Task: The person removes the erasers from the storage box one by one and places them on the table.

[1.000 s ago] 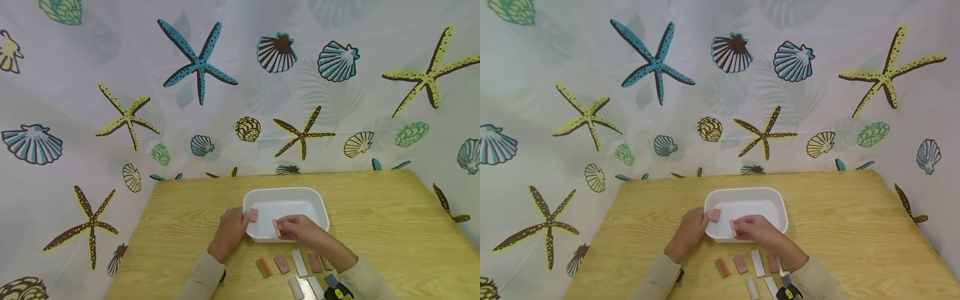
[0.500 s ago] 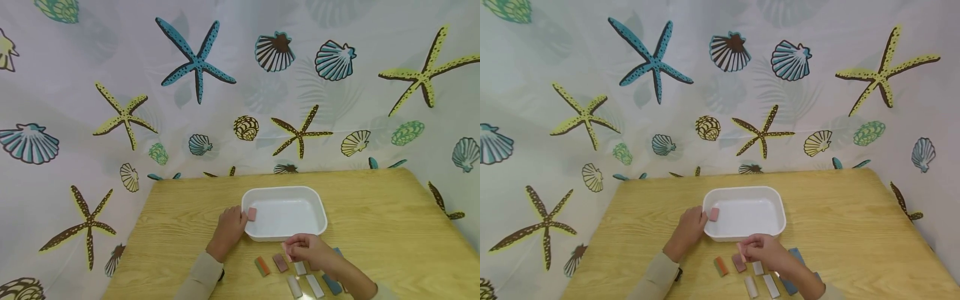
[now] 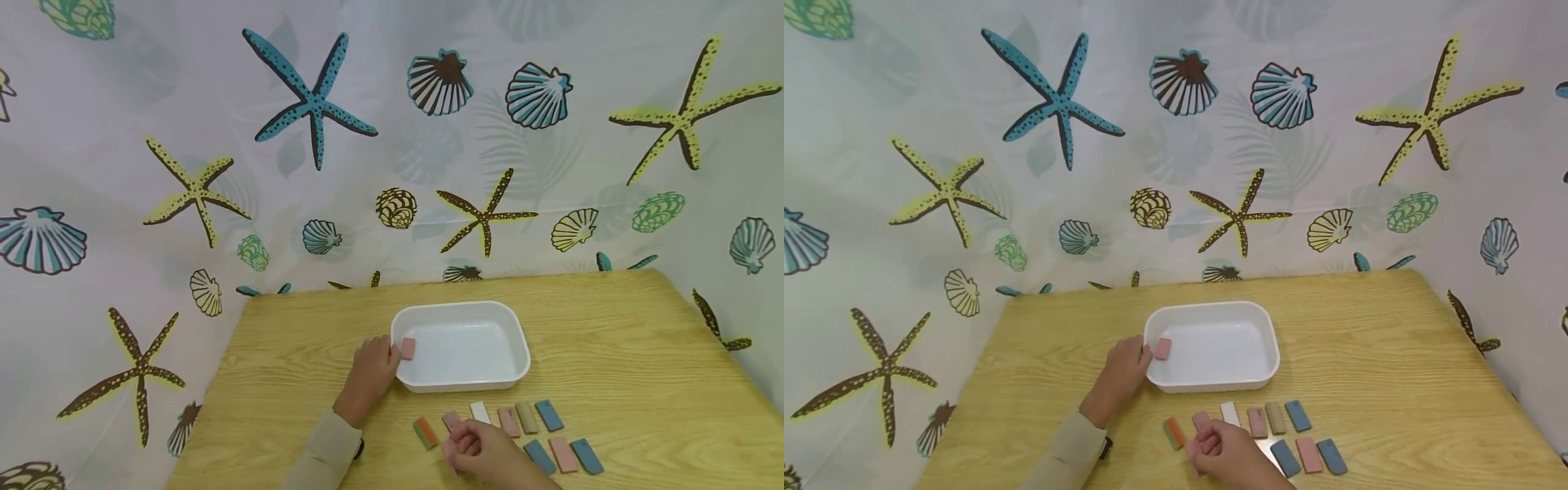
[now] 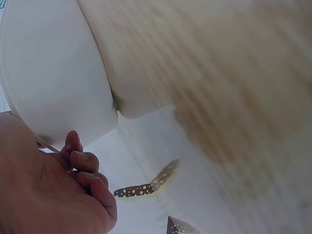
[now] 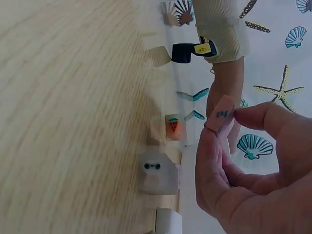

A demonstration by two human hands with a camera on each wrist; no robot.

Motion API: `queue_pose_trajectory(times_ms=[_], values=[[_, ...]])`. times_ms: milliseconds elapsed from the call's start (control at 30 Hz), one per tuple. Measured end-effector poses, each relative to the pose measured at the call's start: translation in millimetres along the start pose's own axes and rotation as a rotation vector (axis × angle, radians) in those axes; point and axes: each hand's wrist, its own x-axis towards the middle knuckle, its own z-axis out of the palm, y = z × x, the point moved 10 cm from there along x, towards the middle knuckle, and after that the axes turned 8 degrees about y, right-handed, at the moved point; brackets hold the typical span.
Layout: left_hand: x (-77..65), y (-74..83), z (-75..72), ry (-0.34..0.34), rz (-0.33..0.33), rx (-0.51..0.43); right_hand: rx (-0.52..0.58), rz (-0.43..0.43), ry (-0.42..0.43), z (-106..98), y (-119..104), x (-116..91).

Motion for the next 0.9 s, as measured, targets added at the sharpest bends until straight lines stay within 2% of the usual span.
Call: queue_pose_trajectory(times_ms=[100, 233, 300, 400, 600, 733, 900], values=[[-0.6, 0.1, 0.0, 0.005, 0.005, 0.001, -0.065, 0.002, 0.020, 5.2, 2.6, 1.7], [-1.1, 1.0, -1.4, 0.009, 0.004, -0.003, -0.173, -0.061, 0.024, 17.2, 0.4, 6.2], [-1.3, 1.3, -2.5, 0.011, 0.004, -0.001, -0.197, -0.092, 0.021, 24.0, -1.0, 7.5], [-1.6, 1.6, -4.5, 0.013, 0.002, 0.000, -0.214, -0.090, 0.021, 31.5, 2.6, 8.5], [-0.7, 1.7, -4.5, 0.013, 0.003, 0.010, -0.300, -0.088, 0.040, 36.9, 13.7, 11.2], [0.0, 1.4, -4.3, 0.011, -0.003, 0.009, -0.413, -0.136, 0.063, 40.3, 14.0, 12.6], [-0.4, 0.3, -2.9, -0.005, -0.016, 0.008, -0.517, -0.203, 0.069, 43.5, 3.5, 9.8]])
